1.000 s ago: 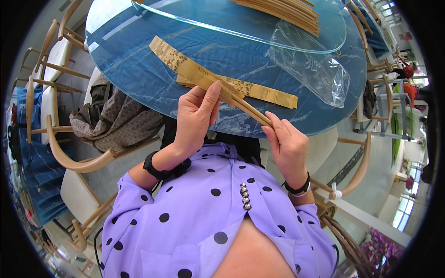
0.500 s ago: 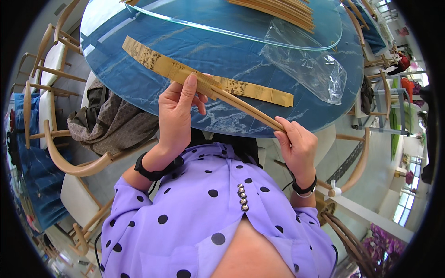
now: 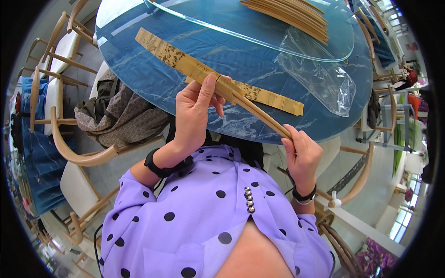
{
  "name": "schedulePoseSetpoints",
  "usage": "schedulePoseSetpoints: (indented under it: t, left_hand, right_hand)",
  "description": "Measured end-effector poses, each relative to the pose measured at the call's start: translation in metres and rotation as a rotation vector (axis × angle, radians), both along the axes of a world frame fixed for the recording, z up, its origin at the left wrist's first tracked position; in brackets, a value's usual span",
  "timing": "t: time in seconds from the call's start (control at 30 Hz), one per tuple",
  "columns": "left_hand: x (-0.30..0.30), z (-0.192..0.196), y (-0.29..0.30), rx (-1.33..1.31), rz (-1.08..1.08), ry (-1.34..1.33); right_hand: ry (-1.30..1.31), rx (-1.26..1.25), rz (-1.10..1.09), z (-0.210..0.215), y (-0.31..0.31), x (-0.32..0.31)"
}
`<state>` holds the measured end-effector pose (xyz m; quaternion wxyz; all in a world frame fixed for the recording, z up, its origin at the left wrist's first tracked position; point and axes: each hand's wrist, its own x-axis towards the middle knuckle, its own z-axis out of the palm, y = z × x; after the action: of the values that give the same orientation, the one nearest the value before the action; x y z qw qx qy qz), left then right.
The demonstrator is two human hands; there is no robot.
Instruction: The person repeatedly picks up thin bamboo strips and a wider bamboo ruler from a glass table, aligns the strip against the ruler, and places the strip back on the table. The person handles the items one at a time without using any tools.
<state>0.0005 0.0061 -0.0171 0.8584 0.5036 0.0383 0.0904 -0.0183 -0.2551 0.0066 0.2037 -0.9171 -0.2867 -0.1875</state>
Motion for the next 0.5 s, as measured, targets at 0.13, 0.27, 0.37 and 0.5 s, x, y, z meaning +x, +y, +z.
schedulePoseSetpoints:
  t: [0.13,0.27,0.37,0.5]
  left_hand:
    - [-0.0028,-0.0035,-0.0059,0.003,0.007,0.024]
    - [0.0004,0.0003,-0.0047,-0.041,0.027,0.033]
    - [0.0014,-0.0006,-0.0005,-0.020,0.034,0.021]
    - [-0.0013,-0.0023,-0.0040,0.019,0.020,0.026]
  right_hand:
    - [-0.001,-0.002,0.002,-0.0018,0.0041,0.0007]
    - [0.004,0.001,0.001,-0.0017,0.0043,0.0008]
    - [0.004,0.008,0.000,-0.0016,0.0039,0.0007]
    - [0.006,-0.003,0.000,-0.0017,0.0059,0.0002]
